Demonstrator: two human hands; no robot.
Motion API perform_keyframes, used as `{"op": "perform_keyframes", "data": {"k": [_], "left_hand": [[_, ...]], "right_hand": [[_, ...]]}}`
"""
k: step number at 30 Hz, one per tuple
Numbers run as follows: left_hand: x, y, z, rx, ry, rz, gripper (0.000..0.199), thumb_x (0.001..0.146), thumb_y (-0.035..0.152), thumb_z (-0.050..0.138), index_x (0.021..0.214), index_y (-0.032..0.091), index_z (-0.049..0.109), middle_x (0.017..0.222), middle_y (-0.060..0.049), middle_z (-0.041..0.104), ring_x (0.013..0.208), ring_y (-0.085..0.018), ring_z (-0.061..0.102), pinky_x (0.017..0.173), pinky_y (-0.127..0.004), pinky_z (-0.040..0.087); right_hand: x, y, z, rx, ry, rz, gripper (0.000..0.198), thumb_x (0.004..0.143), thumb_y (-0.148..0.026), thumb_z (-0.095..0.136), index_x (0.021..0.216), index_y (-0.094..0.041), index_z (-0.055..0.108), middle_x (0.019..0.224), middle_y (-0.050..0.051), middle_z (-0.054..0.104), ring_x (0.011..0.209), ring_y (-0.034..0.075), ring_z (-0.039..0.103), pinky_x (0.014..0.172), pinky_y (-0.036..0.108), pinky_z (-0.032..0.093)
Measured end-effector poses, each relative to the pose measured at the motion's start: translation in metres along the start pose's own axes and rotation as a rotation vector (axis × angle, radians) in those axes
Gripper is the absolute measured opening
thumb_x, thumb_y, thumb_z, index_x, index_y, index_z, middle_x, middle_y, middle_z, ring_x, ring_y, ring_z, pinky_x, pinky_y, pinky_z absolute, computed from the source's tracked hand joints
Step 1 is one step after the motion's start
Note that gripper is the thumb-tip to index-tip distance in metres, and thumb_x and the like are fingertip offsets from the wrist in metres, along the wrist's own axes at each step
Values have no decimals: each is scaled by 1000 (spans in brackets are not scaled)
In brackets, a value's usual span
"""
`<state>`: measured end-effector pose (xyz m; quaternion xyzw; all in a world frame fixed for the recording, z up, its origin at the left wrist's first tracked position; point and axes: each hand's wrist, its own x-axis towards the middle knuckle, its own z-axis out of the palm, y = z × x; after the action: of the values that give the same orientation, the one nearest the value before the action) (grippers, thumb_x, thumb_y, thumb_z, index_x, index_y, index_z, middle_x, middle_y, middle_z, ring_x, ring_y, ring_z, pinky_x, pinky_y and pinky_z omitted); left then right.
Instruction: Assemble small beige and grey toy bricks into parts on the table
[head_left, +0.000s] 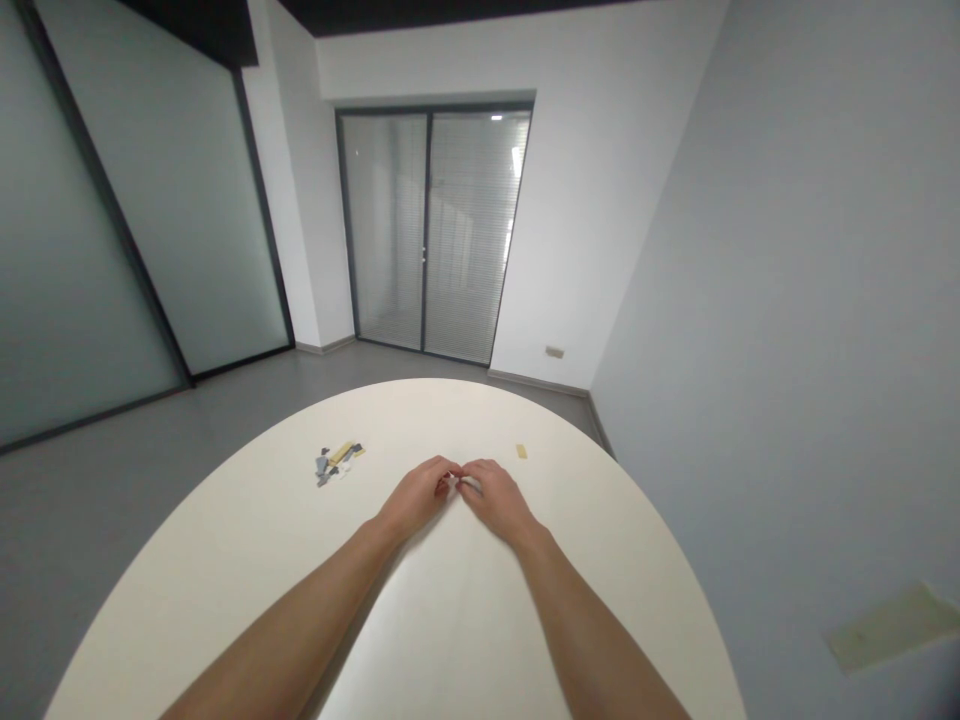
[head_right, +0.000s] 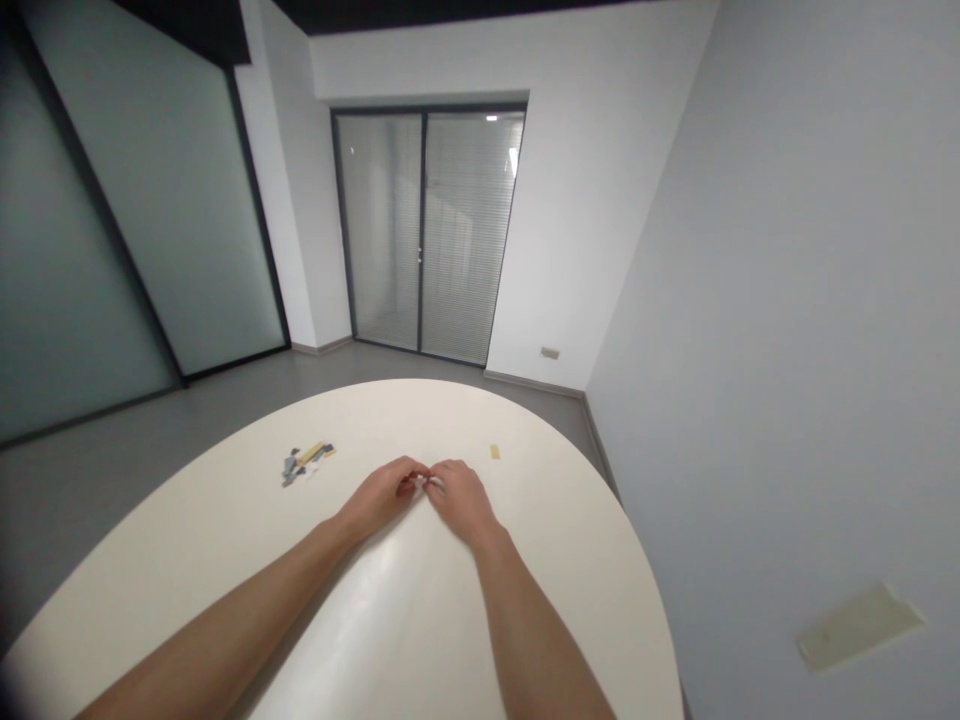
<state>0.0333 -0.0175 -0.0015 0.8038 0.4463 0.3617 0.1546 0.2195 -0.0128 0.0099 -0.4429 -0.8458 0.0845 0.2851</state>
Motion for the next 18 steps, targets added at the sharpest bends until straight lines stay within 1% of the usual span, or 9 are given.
{"op": "perform_keyframes", "data": {"k": [4,9,13,18], "left_hand": [[0,2,-1,23,-4,3,37,81,3,49,108,23,65,106,-3,68,98,-16,63,89,-28,50],[-1,6,-5,147,18,-88,31,84,9,52,109,23,65,110,-3,69,101,-18,62,89,-29,48],[-2,12,-9,220,30,-165,20,89,20,55,105,23,67,102,-3,71,95,-19,63,83,-29,47],[-1,15,-12,232,27,-188,19,92,27,52,102,23,68,98,-4,72,92,-18,63,80,-28,45]], "right_hand": [[1,2,2,41,13,7,13,92,-20,59,99,-21,70,103,5,70,102,19,59,92,29,42],[1,2,2,13,45,68,12,94,-25,57,97,-22,68,97,4,70,95,19,60,85,30,42],[1,-1,0,6,62,81,13,95,-28,55,96,-22,67,96,5,70,93,18,59,83,29,42],[2,-3,-1,11,70,70,11,95,-27,56,95,-21,66,94,4,69,92,18,59,83,29,41]]}}
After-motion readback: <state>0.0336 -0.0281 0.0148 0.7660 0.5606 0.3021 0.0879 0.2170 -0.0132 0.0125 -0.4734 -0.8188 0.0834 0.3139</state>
